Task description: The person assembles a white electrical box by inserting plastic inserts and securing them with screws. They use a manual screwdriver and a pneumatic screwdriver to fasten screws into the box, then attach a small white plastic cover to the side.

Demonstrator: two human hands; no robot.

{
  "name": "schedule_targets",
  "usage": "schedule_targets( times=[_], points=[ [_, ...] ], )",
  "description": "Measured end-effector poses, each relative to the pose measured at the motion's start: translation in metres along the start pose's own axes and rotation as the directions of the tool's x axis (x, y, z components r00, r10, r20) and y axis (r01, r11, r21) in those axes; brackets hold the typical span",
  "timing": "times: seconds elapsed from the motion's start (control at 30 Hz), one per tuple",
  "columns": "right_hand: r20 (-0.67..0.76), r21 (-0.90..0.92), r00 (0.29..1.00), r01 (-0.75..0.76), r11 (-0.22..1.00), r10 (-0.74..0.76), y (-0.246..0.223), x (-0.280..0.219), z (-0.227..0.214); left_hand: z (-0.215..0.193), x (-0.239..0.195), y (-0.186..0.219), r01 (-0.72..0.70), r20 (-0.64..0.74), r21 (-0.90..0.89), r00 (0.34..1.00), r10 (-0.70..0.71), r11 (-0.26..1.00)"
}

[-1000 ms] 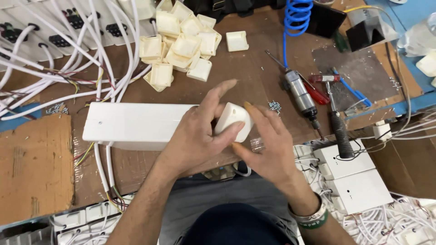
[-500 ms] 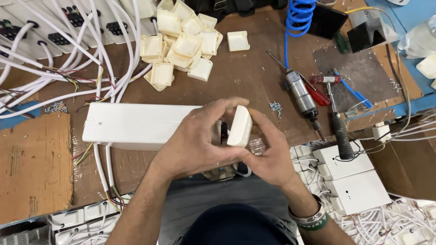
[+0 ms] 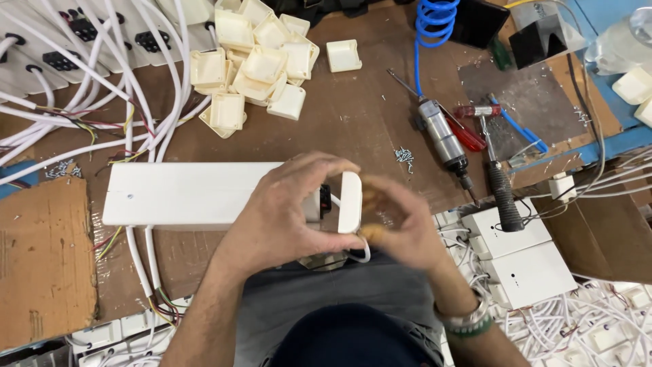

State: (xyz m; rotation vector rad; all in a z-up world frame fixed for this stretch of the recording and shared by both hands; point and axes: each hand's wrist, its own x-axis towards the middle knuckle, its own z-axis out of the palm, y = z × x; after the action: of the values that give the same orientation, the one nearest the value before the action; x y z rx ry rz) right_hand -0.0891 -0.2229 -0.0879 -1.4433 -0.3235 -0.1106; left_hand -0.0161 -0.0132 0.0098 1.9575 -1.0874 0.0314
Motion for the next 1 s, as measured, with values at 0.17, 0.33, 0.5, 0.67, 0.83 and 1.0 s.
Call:
schedule_targets(
  times=[0.17,0.33,0.5,0.67,0.83,1.0],
  points=[
    [-0.332,-0.674,0.942,-0.276,0.685,0.053,0.015,0.015,-0.046,-0.004,0.002,0.012,0.08,-0.046,-0.049,0.996,-0.082,0.996],
    [-0.389,-0.838,0.92,-0.328,0.436,-0.056,0.044,0.006,-0.074,-0.005,0.002,0.011,0.103,-0.072,-0.089,0.991,-0.109,0.991],
    [-0.417,-0.828,0.907,-0.356,0.432,-0.051,0.043,0.003,-0.069,-0.008,0.005,0.016,0.14,-0.06,-0.109,0.987,-0.147,0.984],
    [-0.368,-0.883,0.923,-0.311,0.351,-0.108,0.045,0.0,-0.065,-0.007,0.002,0.013,0.138,-0.07,-0.124,0.987,-0.147,0.983],
    [-0.33,-0.914,0.939,-0.293,0.281,-0.097,0.043,0.0,-0.059,-0.003,-0.001,0.001,0.128,-0.048,-0.332,0.987,-0.152,0.935],
    [-0.433,-0.235,0.872,-0.355,0.905,0.229,-0.008,0.004,-0.024,-0.006,0.004,0.016,0.164,-0.136,-0.365,0.964,-0.227,0.916]
  ],
)
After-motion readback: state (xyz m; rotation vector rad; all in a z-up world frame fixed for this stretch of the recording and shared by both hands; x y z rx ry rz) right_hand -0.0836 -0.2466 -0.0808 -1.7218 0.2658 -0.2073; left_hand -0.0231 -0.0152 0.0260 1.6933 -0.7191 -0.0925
